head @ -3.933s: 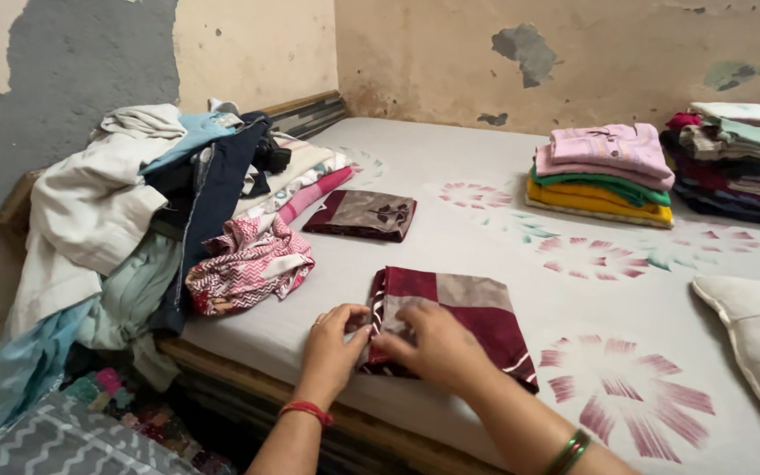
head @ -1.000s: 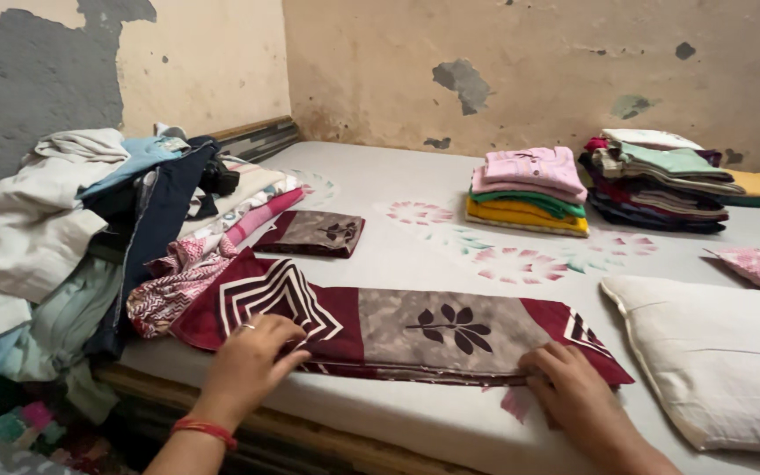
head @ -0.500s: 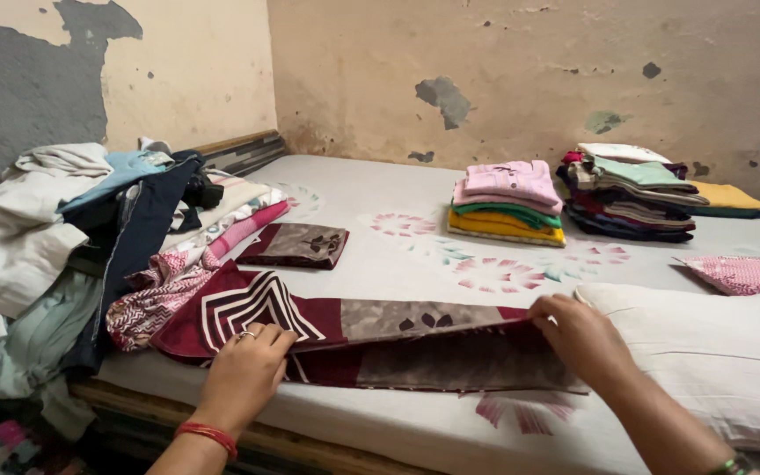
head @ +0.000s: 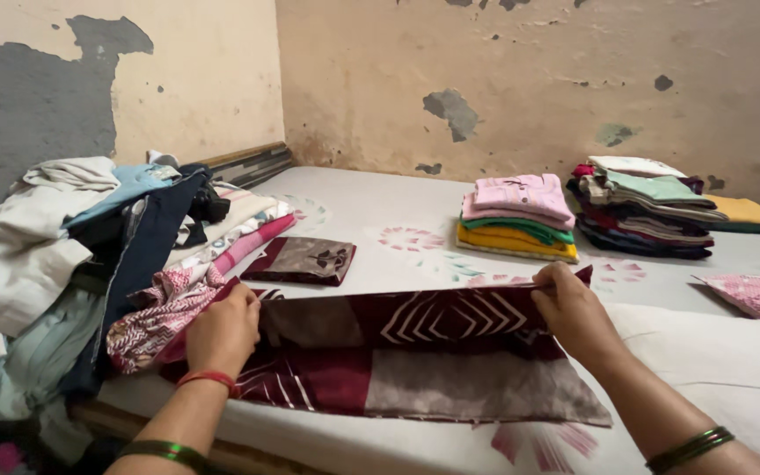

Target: The person removes a pillow from a pink floral pillowcase and places the case aside. They then unfold a maroon and grey patterned pillowcase, insert the pillow, and fold the case neatly around the pillow. The folded pillow is placed on the bed.

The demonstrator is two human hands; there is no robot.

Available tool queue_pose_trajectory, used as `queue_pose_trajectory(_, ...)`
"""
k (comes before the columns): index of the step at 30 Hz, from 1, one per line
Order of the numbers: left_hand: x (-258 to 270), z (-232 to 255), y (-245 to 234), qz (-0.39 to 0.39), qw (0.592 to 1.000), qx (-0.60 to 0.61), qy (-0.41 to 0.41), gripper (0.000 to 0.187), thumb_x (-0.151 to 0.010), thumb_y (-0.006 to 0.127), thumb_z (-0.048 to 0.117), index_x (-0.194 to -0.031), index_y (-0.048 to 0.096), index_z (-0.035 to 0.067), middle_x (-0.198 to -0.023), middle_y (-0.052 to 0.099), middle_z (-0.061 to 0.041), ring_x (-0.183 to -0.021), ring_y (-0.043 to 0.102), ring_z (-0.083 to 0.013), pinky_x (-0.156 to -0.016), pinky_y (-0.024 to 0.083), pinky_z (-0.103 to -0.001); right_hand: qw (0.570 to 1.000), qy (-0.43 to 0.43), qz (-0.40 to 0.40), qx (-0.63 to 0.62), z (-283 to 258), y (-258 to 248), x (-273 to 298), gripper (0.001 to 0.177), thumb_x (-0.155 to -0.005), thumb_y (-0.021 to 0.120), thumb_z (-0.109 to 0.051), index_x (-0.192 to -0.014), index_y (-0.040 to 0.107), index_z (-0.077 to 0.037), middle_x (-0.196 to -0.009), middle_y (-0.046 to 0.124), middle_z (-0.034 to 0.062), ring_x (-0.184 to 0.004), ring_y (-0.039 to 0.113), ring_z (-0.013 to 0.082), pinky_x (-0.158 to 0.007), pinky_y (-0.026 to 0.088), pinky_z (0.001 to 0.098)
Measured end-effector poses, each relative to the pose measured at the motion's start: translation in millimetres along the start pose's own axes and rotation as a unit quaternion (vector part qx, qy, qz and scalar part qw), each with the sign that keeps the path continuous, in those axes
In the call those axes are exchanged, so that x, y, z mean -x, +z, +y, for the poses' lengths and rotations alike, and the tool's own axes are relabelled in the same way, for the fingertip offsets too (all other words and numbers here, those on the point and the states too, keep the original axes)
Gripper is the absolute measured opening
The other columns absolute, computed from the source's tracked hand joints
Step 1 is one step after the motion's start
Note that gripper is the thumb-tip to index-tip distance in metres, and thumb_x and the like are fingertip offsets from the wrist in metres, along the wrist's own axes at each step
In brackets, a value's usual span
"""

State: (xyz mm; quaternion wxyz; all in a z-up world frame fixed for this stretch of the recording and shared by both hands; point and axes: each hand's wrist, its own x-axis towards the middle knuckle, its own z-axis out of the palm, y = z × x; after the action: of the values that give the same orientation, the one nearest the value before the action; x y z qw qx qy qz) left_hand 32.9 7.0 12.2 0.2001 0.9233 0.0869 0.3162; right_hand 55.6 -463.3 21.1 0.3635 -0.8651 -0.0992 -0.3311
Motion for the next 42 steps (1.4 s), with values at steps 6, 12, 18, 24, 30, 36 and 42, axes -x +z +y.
queue_pose_trajectory(6, -48.4, 0.7, 51.1, 0.108, 0.991, 0.08, 0.026, 0.016, -0.099, 0.061, 0.026, -0.108, 0.065, 0.014, -0.089, 0.074, -0.015, -0.087, 0.07, -0.0393, -0.075, 0.054, -0.052, 0.995, -0.06, 0.056, 0.061, 30.9, 31.5, -25.7, 0.025, -0.092, 0.069, -0.011, -0.111, 0.058, -0.001, -0.118, 0.065, 0.019, -0.109, 0.064, 0.0349, -0.095, 0.051, 0.0402)
queue_pose_trajectory(12, -98.5, 13.9, 99.3, 0.11, 0.985, 0.056, 0.118, 0.046, -0.091, 0.067, 0.025, -0.133, 0.054, 0.012, -0.12, 0.069, -0.014, -0.114, 0.063, -0.0344, -0.096, 0.048, -0.047, 0.979, -0.108, 0.087, 0.147, 71.3, 63.8, -59.6, 0.04, -0.09, 0.066, -0.016, -0.126, 0.06, -0.002, -0.14, 0.056, 0.0205, -0.124, 0.054, 0.0422, -0.103, 0.044, 0.0468)
queue_pose_trajectory(18, -146.7, 34.5, 154.0, 0.104, 0.982, -0.06, 0.149, 0.065, -0.086, 0.07, 0.032, -0.143, 0.048, 0.011, -0.138, 0.059, -0.006, -0.135, 0.047, -0.0256, -0.116, 0.029, -0.048, 0.958, -0.086, 0.103, 0.252, 104.1, 98.9, -94.6, 0.047, -0.088, 0.066, -0.024, -0.132, 0.059, -0.007, -0.142, 0.057, 0.013, -0.129, 0.05, 0.0378, -0.108, 0.04, 0.0477)
queue_pose_trajectory(24, -184.1, 50.1, 207.2, 0.033, 0.973, -0.176, 0.149, 0.075, -0.086, 0.068, 0.047, -0.148, 0.041, 0.013, -0.144, 0.053, -0.005, -0.142, 0.039, -0.0257, -0.121, 0.02, -0.05, 0.94, -0.038, 0.089, 0.328, 154.0, 137.1, -117.4, 0.049, -0.087, 0.066, -0.031, -0.132, 0.06, -0.013, -0.141, 0.057, 0.0054, -0.132, 0.051, 0.0315, -0.111, 0.039, 0.0465)
queue_pose_trajectory(30, -194.9, 39.0, 263.9, -0.154, 0.953, -0.234, 0.115, 0.09, -0.094, 0.048, 0.068, -0.162, 0.021, 0.015, -0.16, 0.034, -0.01, -0.154, 0.02, -0.0255, -0.124, 0.004, -0.052, 0.898, 0.029, -0.051, 0.435, 216.4, 180.6, -103.1, 0.062, -0.087, 0.053, -0.061, -0.139, 0.053, -0.027, -0.148, 0.05, 0.0052, -0.134, 0.049, 0.0314, -0.113, 0.036, 0.0511)
queue_pose_trajectory(36, -195.4, 22.0, 286.5, -0.226, 0.951, -0.188, 0.097, 0.081, -0.096, 0.038, 0.07, -0.158, 0.03, 0.019, -0.166, 0.026, -0.005, -0.156, 0.018, -0.024, -0.125, 0.003, -0.053, 0.896, 0.135, -0.141, 0.399, 245.3, 188.8, -97.0, 0.073, -0.089, 0.042, -0.074, -0.149, 0.046, -0.034, -0.16, 0.039, 0.0047, -0.139, 0.044, 0.0404, -0.116, 0.034, 0.0567)
queue_pose_trajectory(42, -174.4, 31.1, 268.3, -0.114, 0.938, -0.24, 0.222, 0.059, -0.099, 0.045, 0.052, -0.145, 0.049, 0.014, -0.162, 0.034, -0.011, -0.152, 0.024, -0.0253, -0.123, 0.01, -0.052, 0.918, 0.12, -0.162, 0.343, 256.0, 183.7, -101.4, 0.073, -0.089, 0.051, -0.069, -0.151, 0.043, -0.032, -0.158, 0.04, 0.0065, -0.142, 0.043, 0.0347, -0.116, 0.035, 0.0529)
